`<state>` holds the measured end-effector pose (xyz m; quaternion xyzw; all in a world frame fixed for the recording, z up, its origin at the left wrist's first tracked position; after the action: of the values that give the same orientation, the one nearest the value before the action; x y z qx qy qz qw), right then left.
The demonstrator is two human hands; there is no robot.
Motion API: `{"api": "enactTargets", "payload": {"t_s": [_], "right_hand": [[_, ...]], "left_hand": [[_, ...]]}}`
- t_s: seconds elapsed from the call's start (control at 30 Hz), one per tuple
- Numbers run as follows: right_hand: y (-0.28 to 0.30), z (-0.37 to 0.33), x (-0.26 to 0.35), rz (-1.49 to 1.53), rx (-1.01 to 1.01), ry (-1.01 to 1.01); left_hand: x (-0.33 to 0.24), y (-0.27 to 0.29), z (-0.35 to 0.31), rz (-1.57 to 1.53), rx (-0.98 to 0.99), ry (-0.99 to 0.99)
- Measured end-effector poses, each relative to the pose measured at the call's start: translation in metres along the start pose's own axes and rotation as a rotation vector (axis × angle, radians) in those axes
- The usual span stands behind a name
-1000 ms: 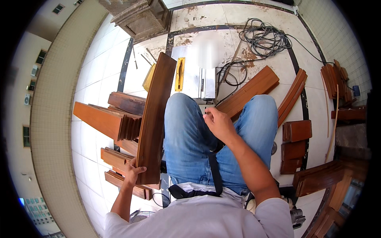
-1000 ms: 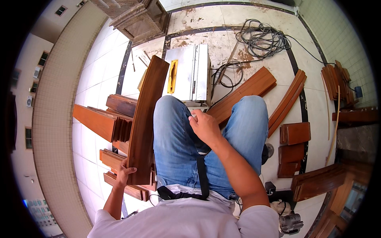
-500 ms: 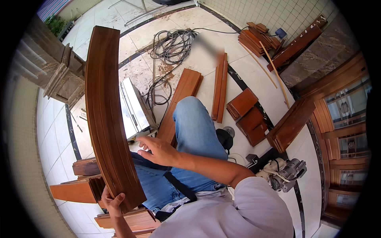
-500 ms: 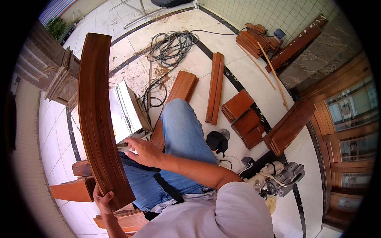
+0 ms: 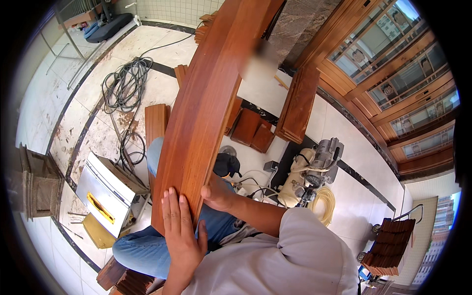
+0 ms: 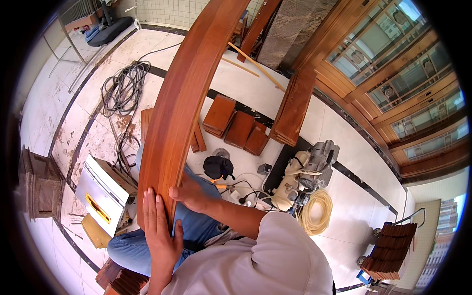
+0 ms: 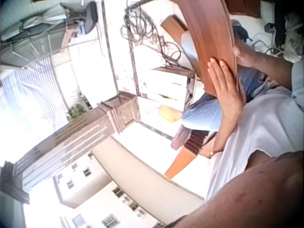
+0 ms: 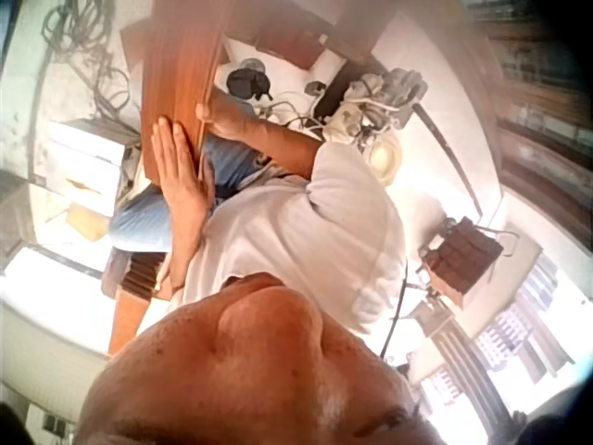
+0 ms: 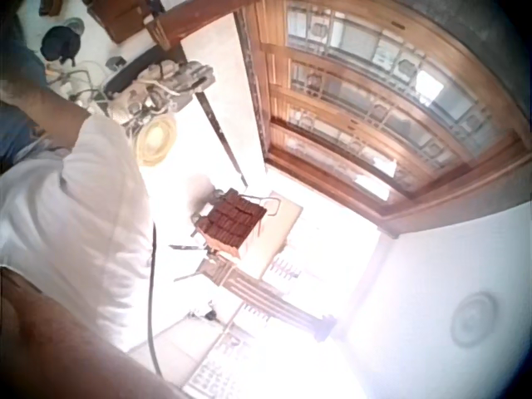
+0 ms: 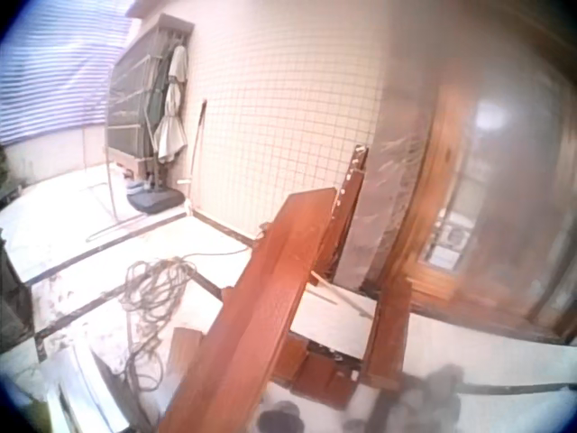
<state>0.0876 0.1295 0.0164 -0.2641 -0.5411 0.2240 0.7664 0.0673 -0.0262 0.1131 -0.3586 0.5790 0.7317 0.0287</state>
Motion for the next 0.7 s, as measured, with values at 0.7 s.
{"api": "enactTargets", "payload": {"t_s": [0.7], "right_hand": [[0.211, -0.162, 0.153, 0.0, -0.734, -0.075]], "left_hand": [[0.127, -0.083, -0.02, 0.013, 0.066, 0.176]]}}
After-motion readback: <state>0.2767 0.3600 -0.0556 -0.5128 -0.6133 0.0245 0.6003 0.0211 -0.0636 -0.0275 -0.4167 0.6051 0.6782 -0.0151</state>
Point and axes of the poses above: each hand's wrist, its own z-axis towards the middle knuckle, its own y-axis out of the back of the hand, x = y × z, the point moved 2 cm from there along z, towards the middle knuckle, and after that the axes turned 12 degrees about x, right-handed, at the moved point
